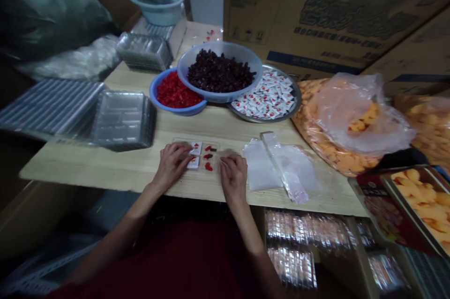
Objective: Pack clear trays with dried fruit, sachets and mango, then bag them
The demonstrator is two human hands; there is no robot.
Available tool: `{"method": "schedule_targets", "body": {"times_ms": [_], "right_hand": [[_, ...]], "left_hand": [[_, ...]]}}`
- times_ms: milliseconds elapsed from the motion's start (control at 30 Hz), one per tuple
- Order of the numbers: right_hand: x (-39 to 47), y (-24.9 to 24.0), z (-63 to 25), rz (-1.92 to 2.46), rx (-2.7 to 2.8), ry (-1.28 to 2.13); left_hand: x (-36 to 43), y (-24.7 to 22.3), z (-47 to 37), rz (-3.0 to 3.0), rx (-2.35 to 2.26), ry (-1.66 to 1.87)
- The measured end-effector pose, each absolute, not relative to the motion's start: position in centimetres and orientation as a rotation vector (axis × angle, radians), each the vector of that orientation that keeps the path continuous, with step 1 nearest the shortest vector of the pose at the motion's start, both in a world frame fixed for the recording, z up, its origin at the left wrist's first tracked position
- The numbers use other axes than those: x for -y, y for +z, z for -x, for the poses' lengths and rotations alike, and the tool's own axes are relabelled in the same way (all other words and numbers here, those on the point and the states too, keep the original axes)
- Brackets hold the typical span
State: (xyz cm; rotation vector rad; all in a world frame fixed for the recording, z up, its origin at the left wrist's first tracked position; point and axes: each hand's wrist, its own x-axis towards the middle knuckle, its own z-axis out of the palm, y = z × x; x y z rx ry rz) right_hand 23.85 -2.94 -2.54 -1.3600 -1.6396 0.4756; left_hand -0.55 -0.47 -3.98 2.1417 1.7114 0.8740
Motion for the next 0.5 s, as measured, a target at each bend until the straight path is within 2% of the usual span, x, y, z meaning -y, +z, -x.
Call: {"method": "schedule_targets", "body": {"times_ms": [67,167,267,367,500], "right_hand": [[2.1,-0.8,-27.5,1.358,1.564,0.321],[-0.9,2.7,-35.7,1.417,1.398,-0.127],[-5.0,6.3,-45.4,1.643,1.200,-0.433],[-8.9,8.5,-53.2,1.967,1.158,-0.225],[-12.6,8.1,-56.6,2.035,1.232,-0.077]], "left_hand": [[0.3,-3.9,0.8,-2.148,-1.684,0.927],[0.2,-3.7,1.8,-2.161,-1.648,1.017],[0.0,-3.6,3.1,-2.205,-1.625,1.078],[-0.1,-3.4,3.5,-2.222,-1.664,1.122],[0.2,-3.2,2.8,-2.218,-1.687,1.127]]}}
